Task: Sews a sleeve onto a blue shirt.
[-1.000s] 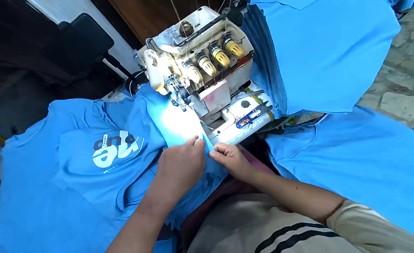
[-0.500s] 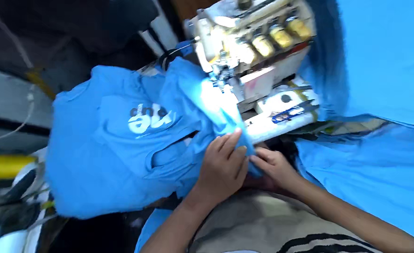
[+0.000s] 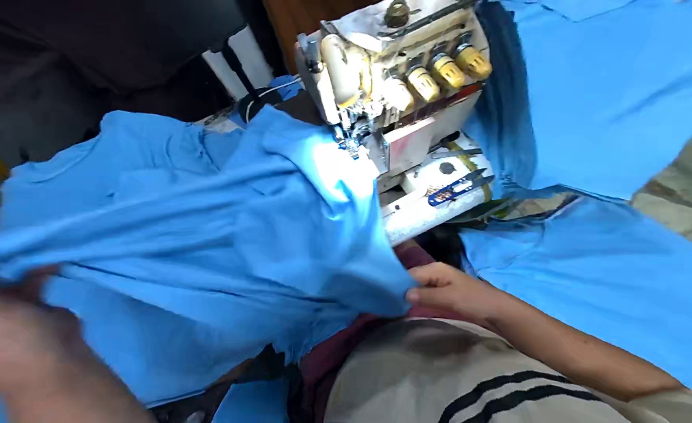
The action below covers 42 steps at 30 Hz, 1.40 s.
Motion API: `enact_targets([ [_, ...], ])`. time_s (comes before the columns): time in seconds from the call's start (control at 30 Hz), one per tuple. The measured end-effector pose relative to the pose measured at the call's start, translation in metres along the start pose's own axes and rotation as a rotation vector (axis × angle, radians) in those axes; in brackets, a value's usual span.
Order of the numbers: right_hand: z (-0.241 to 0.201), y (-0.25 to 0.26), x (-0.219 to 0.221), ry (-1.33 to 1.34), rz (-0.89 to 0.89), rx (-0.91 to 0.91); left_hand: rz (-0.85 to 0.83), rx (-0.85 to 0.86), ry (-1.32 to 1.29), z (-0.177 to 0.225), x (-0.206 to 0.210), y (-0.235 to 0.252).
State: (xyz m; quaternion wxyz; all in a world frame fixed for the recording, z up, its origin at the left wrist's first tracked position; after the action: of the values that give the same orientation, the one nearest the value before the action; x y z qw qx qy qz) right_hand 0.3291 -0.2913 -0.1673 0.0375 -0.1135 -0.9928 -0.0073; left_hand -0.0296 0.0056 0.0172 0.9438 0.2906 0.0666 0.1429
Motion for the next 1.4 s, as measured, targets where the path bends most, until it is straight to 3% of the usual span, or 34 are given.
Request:
enact_targets([
  [0.07, -0.012, 0.002, 0.037, 0.123, -0.129, -0.06, 0.013, 0.169, 0.17, 0.03, 0.043, 0.032],
  [0.13, 0.009, 0.008, 0.052, -0.017, -0.136, 0.021, -0.087, 0.23, 0.429, 0.032, 0.089, 0.034],
  [0.27, 0.063, 0.014, 0.041, -0.536, -0.181, 0.249, -0.461, 0.205, 0.747, -0.046, 0.157, -0.028],
  [0.37, 0.031, 0.031, 0.015, -0.426, 0.082, 0.098, -0.369, 0.26, 0.68, -0.059, 0.146, -0.039],
  [0.47, 0.008, 0.065, -0.015, -0.22, 0.347, 0.067, -0.342, 0.441, 0.483, -0.015, 0.13, -0.067],
  [0.57, 0.018, 0.087, -0.009, 0.079, 0.362, 0.172, -0.433, 0.791, 0.281, 0.024, 0.122, -0.147],
  [0.63, 0.026, 0.094, 0.013, 0.225, 0.304, 0.236, -0.509, 0.925, 0.269, 0.018, 0.124, -0.198],
  [0.77, 0.035, 0.091, 0.042, 0.183, 0.204, 0.227, -0.56, 0.813, 0.365, -0.008, 0.132, -0.205],
  [0.93, 0.021, 0.061, 0.021, 0.18, 0.169, 0.164, -0.609, 0.547, 0.187, 0.016, 0.122, -0.181],
  [1.13, -0.003, 0.03, 0.008, 0.37, 0.129, 0.054, -0.874, 0.751, -0.206, 0.133, 0.126, -0.23],
  [1.27, -0.003, 0.021, -0.002, 0.367, 0.184, 0.067, -1.034, 0.756, -0.295, 0.132, 0.149, -0.274],
  [1.4, 0.019, 0.015, 0.001, 0.25, 0.226, 0.125, -1.046, 0.696, -0.329, 0.136, 0.153, -0.276],
])
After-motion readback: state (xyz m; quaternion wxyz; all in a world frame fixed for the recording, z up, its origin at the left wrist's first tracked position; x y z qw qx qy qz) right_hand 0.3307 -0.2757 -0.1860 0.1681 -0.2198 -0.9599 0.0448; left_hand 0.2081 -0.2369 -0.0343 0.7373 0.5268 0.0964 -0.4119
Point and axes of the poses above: each hand's wrist, its own y-axis towards the middle knuckle, its own x-axis out of the palm, z = x × y, the point moved 10 cm from there along y, towards the middle knuckle, and after that the axes turned 15 degrees about z, right-handed, at the moved point
